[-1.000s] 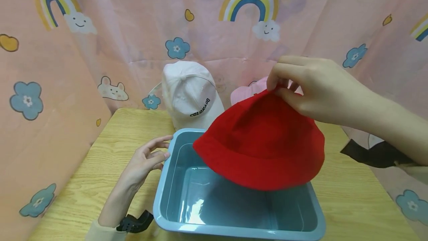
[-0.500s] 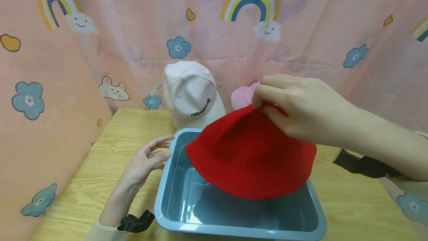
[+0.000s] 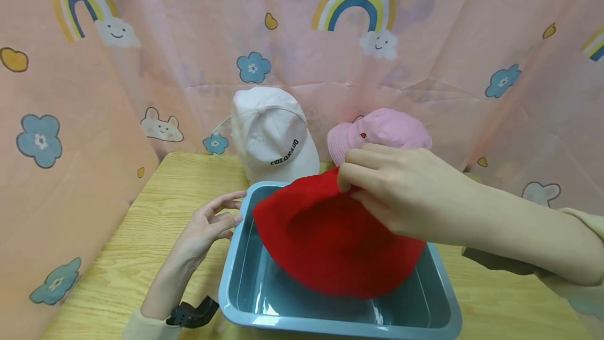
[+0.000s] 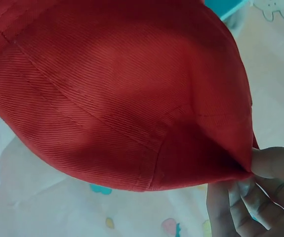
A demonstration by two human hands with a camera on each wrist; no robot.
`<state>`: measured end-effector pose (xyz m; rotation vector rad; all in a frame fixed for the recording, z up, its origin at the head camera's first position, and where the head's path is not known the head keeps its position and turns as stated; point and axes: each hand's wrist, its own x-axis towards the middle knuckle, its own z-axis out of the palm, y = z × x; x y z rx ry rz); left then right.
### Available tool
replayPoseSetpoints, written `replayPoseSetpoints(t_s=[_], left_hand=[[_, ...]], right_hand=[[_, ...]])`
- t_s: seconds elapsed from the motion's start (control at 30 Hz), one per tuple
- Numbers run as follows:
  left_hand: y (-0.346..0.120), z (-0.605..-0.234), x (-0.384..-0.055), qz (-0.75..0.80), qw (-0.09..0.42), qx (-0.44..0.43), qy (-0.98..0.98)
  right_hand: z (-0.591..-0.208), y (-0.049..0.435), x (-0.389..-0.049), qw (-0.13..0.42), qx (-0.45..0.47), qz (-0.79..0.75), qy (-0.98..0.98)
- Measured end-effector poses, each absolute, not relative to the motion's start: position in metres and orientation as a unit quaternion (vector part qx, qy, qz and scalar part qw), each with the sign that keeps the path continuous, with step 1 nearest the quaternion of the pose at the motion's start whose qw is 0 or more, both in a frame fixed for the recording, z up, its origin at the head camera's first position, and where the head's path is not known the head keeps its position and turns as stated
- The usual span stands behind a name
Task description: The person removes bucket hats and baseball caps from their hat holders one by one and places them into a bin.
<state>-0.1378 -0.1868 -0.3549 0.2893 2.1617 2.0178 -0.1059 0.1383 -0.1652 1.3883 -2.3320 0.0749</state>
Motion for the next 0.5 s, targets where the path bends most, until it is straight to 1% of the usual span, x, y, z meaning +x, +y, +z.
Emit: replayPoseSetpoints(t_s=[0.13, 0.5], left_hand=[[-0.187, -0.355, -0.138, 0.674, 0.085, 0.098, 0.727], [-0.187, -0.355, -0.137, 0.673, 0.086, 0.1, 0.727]], right_hand=[[-0.168, 0.137, -0.101, 0.186, 0.494, 0.024, -0.849], [-0.172, 0.135, -0.091, 0.149, 0.501, 0.056, -0.85]])
